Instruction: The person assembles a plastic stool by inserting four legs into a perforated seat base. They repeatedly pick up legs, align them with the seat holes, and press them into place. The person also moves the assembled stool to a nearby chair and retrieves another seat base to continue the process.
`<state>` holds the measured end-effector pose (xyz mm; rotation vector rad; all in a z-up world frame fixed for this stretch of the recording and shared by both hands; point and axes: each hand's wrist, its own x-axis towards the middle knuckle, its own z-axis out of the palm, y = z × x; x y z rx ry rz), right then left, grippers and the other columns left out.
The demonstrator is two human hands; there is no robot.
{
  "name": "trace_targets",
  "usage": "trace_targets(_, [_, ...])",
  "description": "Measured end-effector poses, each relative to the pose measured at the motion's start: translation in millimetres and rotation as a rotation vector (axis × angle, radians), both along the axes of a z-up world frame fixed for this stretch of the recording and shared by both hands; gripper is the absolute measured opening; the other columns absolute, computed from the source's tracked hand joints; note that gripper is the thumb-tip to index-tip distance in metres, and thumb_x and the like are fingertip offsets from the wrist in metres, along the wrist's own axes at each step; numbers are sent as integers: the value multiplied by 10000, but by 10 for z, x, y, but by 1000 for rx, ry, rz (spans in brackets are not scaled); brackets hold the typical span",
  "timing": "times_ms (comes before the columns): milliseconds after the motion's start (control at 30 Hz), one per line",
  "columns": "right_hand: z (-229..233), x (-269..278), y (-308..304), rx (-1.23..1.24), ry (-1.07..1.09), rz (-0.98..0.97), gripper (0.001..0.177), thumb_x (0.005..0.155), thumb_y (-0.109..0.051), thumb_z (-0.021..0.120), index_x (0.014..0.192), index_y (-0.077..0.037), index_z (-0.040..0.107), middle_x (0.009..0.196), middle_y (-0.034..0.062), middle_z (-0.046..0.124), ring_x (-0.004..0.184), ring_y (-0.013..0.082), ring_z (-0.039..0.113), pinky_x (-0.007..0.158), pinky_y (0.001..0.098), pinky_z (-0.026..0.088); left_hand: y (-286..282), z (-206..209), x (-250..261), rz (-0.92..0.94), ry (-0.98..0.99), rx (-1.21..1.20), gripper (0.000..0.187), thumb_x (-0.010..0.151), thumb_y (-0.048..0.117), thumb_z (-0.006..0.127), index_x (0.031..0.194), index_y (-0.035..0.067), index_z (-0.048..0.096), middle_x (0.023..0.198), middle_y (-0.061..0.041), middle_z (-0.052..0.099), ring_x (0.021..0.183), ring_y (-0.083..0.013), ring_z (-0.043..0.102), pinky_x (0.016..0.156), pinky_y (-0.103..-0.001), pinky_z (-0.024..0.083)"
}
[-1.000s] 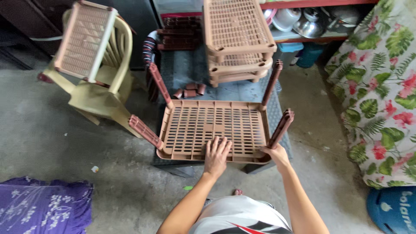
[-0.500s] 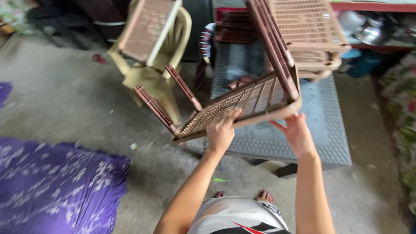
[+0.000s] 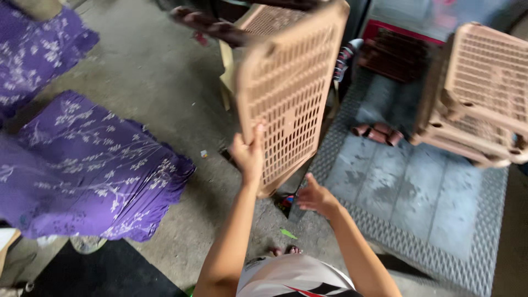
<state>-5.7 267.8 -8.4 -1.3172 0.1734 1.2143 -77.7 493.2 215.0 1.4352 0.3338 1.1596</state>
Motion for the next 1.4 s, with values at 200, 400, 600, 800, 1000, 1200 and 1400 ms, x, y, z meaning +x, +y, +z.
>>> trace_targets(200, [16,-194,990,286,-38,28,747,935,-629,539,1421,-62,505,1309,174,612,1096,300,625,980,494,506,934,-142,-115,52,-338,-443,182,1005,89,698,1133,-38,677,1064,-126,748,892,-175,665,798,-313,564])
trace_targets(400, [456,-177,2123,569,11,-322,339,1020,-113,597,1281,69,478,1249,164,623,1156,354,654,967,526,550,2185,-524,-376,38,-475,-688,243,918,152,740,1125,41,675,1042,-68,736,931,-158,704,798,-325,586])
trace_targets(600, [504,-517,3721,519,26,-315,311,973,-39,485,1254,83,539,1234,224,672,1098,403,685,902,533,554,3644,-1150,-848,10,-138,-569,258,960,86,757,1172,-38,678,1131,-123,701,1022,-196,673,946,-351,528])
trace_targets(800, [349,-962,5194,534,120,-248,330,984,-110,555,1270,54,538,1227,170,666,1073,309,694,935,546,568,4169,-2121,-1105,-105,-153,-712,411,918,59,715,1281,43,522,1283,-135,644,1216,-234,658,1070,-379,520])
trace_targets(1000, [246,-697,6125,68,-479,231,485,969,-206,782,1354,-20,553,1077,161,645,892,217,567,784,415,460,5544,-2583,-1496,-9,299,-712,359,1053,35,584,1381,-112,595,1232,-329,680,855,-395,288,769,-565,165])
trace_targets(1200, [-132,-368,7347,241,-165,180,443,872,-104,735,1286,-30,598,1181,92,704,1063,224,672,851,389,547,6633,-2619,-1856,-110,49,-813,428,933,23,619,1348,91,538,1243,-114,687,1148,-265,677,984,-456,522])
trace_targets(1400, [-1131,-1247,8345,364,208,-75,462,843,76,710,1252,-109,601,1149,50,699,1052,229,671,941,410,561,7615,-3161,-2519,-9,111,-896,515,930,-18,612,1410,108,472,1276,-104,647,1162,-266,644,951,-490,538])
